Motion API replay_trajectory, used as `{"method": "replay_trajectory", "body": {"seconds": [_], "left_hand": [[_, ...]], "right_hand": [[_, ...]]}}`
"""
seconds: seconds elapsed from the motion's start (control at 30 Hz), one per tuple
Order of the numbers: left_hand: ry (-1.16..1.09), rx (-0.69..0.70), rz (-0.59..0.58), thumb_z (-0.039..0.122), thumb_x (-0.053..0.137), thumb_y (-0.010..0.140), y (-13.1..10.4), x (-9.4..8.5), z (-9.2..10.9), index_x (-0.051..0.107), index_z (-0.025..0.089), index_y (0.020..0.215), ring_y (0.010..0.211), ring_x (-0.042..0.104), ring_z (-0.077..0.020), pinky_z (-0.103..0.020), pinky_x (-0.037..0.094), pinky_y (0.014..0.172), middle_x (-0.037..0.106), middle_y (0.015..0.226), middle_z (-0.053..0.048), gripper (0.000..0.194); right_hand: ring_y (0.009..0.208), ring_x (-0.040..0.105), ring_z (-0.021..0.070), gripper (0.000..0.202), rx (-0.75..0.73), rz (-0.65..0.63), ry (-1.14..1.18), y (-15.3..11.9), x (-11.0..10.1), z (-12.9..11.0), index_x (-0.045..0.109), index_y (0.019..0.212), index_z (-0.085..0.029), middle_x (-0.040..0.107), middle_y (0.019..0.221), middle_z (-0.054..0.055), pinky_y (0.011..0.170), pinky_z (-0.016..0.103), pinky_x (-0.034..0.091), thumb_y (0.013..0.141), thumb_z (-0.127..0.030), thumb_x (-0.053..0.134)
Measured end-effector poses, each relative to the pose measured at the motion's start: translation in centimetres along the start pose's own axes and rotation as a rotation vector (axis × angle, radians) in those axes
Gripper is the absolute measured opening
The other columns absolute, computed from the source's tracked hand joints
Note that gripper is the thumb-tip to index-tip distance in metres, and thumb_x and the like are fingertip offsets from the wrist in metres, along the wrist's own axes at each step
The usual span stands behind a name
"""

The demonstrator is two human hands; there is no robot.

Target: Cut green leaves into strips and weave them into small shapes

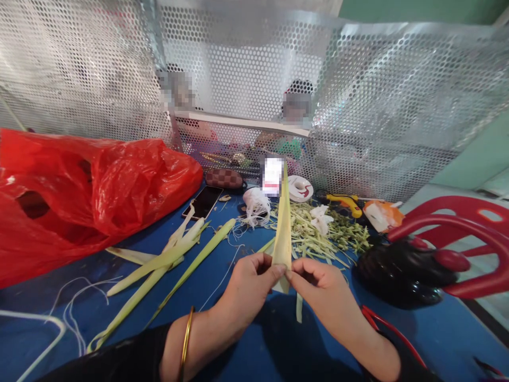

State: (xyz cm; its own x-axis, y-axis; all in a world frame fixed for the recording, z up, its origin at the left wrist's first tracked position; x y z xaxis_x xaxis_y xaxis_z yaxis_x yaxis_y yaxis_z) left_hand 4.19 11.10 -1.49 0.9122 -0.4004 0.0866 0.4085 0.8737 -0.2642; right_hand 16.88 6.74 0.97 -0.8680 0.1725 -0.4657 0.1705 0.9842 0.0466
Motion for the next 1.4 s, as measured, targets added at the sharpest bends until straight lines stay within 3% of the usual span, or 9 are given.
{"method": "replay_trajectory", "body": {"seconds": [0.3, 0.63, 0.93, 1.23, 1.4], "left_hand": [[0.025, 0.001, -0.012, 0.036, 0.067, 0.068, 0.30, 0.00, -0.50, 0.059, 0.016, 0.067, 0.053, 0.041, -0.0101, -0.026, 0.032, 0.054, 0.050, 0.057, 0.003, 0.022], [-0.003, 0.007, -0.040, 0.036, 0.065, 0.070, 0.27, 0.23, -0.35, 0.057, 0.015, 0.069, 0.055, 0.043, -0.0101, -0.026, 0.033, 0.055, 0.053, 0.061, 0.001, 0.022], [0.042, 0.030, -0.070, 0.036, 0.063, 0.073, 0.46, 0.22, -0.87, 0.057, 0.015, 0.074, 0.058, 0.042, -0.0104, -0.026, 0.032, 0.057, 0.051, 0.064, 0.002, 0.022], [0.045, 0.064, 0.017, 0.029, 0.063, 0.073, 0.28, -0.16, -0.08, 0.061, 0.014, 0.072, 0.063, 0.050, -0.0119, -0.026, 0.039, 0.063, 0.058, 0.067, 0.000, 0.016], [0.074, 0.077, 0.002, 0.031, 0.061, 0.075, 0.41, -0.05, -0.58, 0.058, 0.015, 0.073, 0.062, 0.047, -0.0123, -0.027, 0.037, 0.060, 0.056, 0.066, 0.001, 0.016]], "right_hand": [[0.049, 0.042, 0.0115, 0.024, -0.039, 0.000, -0.067, 0.01, 0.15, -0.15, 0.053, 0.057, -0.020, 0.047, 0.052, -0.004, 0.049, 0.023, 0.035, 0.078, -0.034, 0.056], [0.051, 0.037, 0.0108, 0.025, 0.030, -0.066, 0.009, 0.05, 0.15, 0.00, 0.053, 0.059, -0.019, 0.043, 0.054, -0.004, 0.048, 0.023, 0.031, 0.079, -0.035, 0.055], [0.047, 0.034, 0.0097, 0.025, -0.009, -0.025, -0.018, -0.05, 0.20, -0.29, 0.048, 0.055, -0.020, 0.039, 0.051, -0.006, 0.045, 0.022, 0.031, 0.076, -0.033, 0.054], [0.054, 0.042, 0.0114, 0.024, 0.045, -0.051, -0.021, 0.11, 0.02, 0.13, 0.058, 0.060, -0.019, 0.050, 0.056, -0.003, 0.050, 0.022, 0.034, 0.078, -0.035, 0.054], [0.051, 0.036, 0.0102, 0.024, 0.024, -0.060, -0.018, -0.07, 0.21, 0.30, 0.056, 0.060, -0.019, 0.044, 0.053, -0.005, 0.047, 0.022, 0.030, 0.079, -0.034, 0.054]]}}
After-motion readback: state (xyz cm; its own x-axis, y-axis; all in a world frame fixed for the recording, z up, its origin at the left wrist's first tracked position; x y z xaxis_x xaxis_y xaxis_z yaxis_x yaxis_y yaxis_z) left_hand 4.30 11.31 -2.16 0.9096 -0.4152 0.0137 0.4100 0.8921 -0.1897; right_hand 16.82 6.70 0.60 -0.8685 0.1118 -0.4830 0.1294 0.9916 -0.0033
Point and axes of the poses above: each hand's wrist, its own y-axis towards the middle knuckle, its own x-axis out of the palm, z = x × y, the point moved 5 cm from there along y, towards the middle knuckle
